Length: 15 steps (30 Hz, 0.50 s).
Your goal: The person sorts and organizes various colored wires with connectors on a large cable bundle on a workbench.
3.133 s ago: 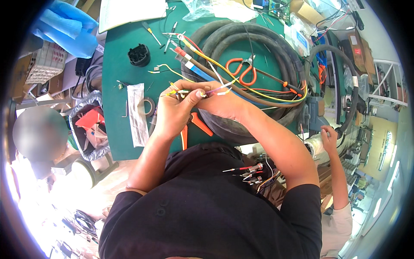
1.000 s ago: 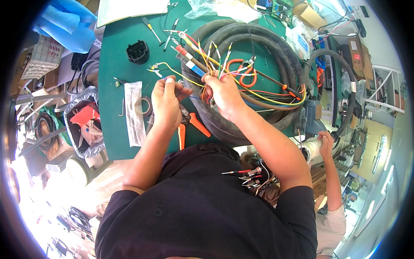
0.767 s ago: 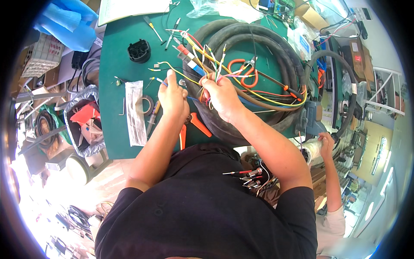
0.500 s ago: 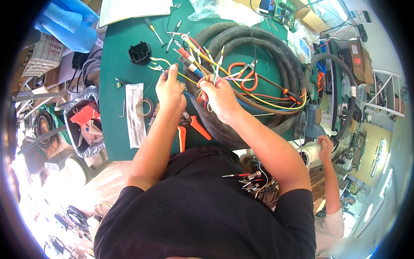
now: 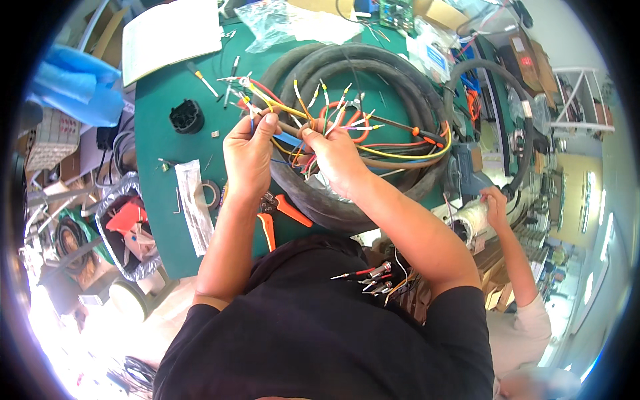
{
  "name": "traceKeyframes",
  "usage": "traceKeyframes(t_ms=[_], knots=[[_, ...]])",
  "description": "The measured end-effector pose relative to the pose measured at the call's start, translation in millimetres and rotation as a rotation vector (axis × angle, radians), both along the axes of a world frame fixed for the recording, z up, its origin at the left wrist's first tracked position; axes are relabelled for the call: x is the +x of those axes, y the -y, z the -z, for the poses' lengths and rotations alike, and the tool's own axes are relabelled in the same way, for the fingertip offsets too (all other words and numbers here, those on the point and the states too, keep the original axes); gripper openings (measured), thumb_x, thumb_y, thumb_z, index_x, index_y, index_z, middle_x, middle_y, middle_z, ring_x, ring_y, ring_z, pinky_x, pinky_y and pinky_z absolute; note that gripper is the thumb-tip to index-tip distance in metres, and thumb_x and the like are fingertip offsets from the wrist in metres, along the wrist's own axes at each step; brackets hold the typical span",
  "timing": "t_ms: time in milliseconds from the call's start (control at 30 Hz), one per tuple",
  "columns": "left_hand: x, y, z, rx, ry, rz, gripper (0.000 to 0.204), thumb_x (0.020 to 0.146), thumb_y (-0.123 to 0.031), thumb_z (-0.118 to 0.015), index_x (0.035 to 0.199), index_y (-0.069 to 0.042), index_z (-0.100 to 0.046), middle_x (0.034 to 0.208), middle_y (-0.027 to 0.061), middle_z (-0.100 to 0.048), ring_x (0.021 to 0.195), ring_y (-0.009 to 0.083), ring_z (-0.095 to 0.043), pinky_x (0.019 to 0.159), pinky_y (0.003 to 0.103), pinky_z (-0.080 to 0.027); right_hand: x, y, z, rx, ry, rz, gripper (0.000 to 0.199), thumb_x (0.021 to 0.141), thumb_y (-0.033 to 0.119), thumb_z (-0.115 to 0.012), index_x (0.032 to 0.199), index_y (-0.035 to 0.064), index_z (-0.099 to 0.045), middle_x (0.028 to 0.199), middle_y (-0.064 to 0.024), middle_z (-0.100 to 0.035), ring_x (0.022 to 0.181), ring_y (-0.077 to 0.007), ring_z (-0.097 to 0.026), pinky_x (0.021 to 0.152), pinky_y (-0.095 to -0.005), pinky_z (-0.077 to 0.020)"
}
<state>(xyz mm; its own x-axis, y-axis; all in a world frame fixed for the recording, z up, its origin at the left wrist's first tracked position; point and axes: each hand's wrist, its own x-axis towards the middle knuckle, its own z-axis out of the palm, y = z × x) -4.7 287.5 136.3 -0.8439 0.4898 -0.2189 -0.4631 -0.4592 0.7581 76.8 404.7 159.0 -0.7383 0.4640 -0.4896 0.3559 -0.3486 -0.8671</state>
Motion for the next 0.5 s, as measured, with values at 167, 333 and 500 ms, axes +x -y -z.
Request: traceKeyframes(t_ms=[167,333,500], knots=[[2.3,0.9,4.8,0.056,0.112,0.149,0.023,0.091,-0.014,-0.063,0.107,0.003,-0.064,0.071,-0.0016,-0.055,0.049,0.0002,-0.033,0.042,0.018,-0.022,14.6,-9.8,0.8,-0.007,-0.022,0.061,0.011,0.093,0.013,-0.051,0.095,0.0039,-0.058,0.08,-0.0034,-0.053,0.071,-0.0121,-0.055,0.062,-0.0273,-0.0502],[4.4,2.4,0.0,0.098,0.166,0.238,0.019,0.092,-0.017,-0.062,0.102,-0.001,-0.062,0.068,-0.0022,-0.052,0.049,0.0008,-0.032,0.042,0.017,-0.022,26.4,-9.7,8.1,-0.098,-0.092,0.018,0.011,0.093,0.012,-0.051,0.092,0.0032,-0.058,0.083,-0.0042,-0.057,0.073,-0.012,-0.056,0.067,-0.0281,-0.0493],[3.0,8.7,1.7,0.125,0.149,0.323,0.018,0.094,-0.019,-0.06,0.098,-0.002,-0.063,0.069,-0.0017,-0.052,0.051,0.0013,-0.035,0.045,0.017,-0.025,27.1,-8.7,10.7,-0.083,-0.108,-0.044,0.011,0.095,0.012,-0.05,0.093,0.0035,-0.057,0.085,-0.004,-0.058,0.075,-0.0129,-0.058,0.07,-0.0288,-0.0493]])
